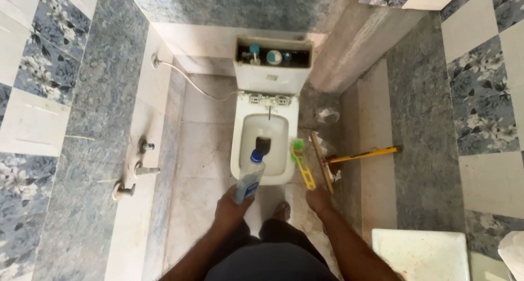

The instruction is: The person scrubs the inside of a white toilet bowl using a yellow-handled brush with green bristles. They hold a plastic bottle of cleaning liquid in the other hand and repeatedly scrub the bowl's interior surfaces.

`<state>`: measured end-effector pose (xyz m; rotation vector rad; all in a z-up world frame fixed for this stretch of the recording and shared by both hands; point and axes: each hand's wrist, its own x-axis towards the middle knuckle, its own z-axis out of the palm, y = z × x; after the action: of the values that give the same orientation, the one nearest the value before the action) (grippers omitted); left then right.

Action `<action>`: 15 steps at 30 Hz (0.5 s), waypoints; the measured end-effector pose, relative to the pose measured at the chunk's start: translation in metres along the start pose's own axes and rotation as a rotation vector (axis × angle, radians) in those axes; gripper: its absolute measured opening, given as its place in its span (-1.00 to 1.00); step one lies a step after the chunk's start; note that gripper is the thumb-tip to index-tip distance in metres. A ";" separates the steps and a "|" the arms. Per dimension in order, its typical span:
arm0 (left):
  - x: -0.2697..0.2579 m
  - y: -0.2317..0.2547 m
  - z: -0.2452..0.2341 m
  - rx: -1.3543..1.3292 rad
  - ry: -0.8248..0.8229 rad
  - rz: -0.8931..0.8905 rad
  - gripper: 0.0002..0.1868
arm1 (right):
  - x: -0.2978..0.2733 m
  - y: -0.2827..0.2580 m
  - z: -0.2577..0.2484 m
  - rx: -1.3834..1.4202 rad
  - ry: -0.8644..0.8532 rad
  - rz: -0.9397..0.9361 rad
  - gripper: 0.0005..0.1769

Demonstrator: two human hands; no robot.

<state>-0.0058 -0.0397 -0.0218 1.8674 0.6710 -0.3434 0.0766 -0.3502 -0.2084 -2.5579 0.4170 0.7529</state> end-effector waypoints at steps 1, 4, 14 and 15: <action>-0.003 -0.001 0.002 0.027 0.001 -0.004 -0.43 | -0.003 0.003 0.001 -0.004 -0.050 0.040 -0.50; -0.007 -0.002 0.009 0.076 0.006 -0.009 -0.44 | -0.011 0.009 0.001 -0.071 -0.067 0.007 -0.53; -0.015 -0.029 0.035 0.156 0.094 0.184 -0.52 | -0.048 0.021 -0.004 0.375 -0.368 0.183 -0.57; -0.015 -0.032 0.037 0.243 0.135 0.239 -0.52 | -0.054 0.021 -0.002 0.402 -0.342 0.188 -0.58</action>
<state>-0.0336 -0.0694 -0.0522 2.1923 0.5042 -0.1489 0.0261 -0.3608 -0.1828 -1.9914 0.6274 1.0354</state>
